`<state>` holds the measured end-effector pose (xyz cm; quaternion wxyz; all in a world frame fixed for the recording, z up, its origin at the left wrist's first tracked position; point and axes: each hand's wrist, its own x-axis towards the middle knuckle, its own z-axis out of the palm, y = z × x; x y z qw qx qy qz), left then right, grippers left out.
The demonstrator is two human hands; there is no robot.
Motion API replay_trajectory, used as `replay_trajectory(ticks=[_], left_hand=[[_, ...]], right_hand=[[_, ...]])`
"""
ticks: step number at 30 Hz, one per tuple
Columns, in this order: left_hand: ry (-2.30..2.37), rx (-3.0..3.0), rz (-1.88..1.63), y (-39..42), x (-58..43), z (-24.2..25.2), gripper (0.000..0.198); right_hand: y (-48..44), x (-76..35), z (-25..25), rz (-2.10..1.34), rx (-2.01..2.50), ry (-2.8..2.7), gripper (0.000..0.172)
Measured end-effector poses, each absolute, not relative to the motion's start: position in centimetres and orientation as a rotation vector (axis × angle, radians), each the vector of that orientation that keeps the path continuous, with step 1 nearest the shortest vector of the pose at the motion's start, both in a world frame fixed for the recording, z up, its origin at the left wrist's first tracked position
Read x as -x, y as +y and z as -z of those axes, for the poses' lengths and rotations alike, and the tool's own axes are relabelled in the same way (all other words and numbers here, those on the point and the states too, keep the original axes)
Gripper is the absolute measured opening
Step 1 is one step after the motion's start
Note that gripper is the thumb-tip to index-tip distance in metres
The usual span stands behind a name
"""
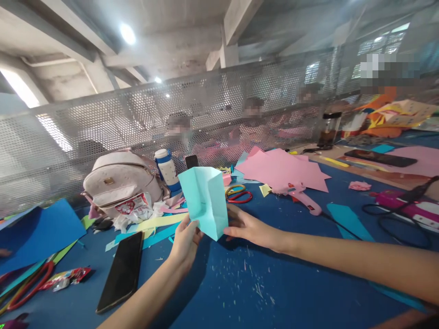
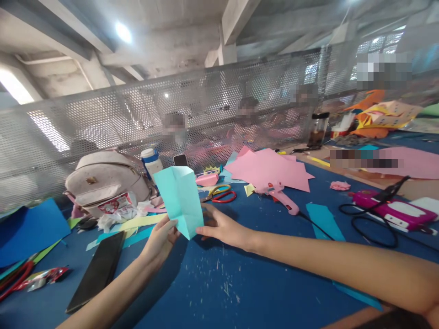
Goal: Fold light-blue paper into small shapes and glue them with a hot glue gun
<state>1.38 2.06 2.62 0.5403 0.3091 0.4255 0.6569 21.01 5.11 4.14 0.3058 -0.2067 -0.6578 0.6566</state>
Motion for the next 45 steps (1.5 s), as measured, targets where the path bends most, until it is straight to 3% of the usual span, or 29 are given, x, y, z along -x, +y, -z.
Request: replay_trajectory(ticks=[5, 20, 29, 35, 45], left_hand=[[0.962, -0.731, -1.556, 1.1, -2.2, -2.5, 0.03], [1.056, -0.999, -1.454, 1.8, -1.6, -1.7, 0.045], [1.34, -1.201, -1.471, 2.5, -1.0, -0.9, 0.047], [1.31, -1.167, -1.421, 2.7, -0.7, -0.5, 0.05], [1.342, -1.224, -1.44, 3.0, -0.5, -0.6, 0.043]], right_hand=[[6.1, -20.5, -3.4, -1.691, 0.603, -1.563, 0.062], [6.6, -21.5, -2.3, -1.771, 0.733, -1.401, 0.047], [7.1, -21.4, -1.8, -1.678, 0.729, -1.62, 0.053], [7.4, -21.7, -1.9, -1.409, 0.783, -1.869, 0.047], [7.7, -21.9, -1.7, -1.313, 0.86, -1.919, 0.052]])
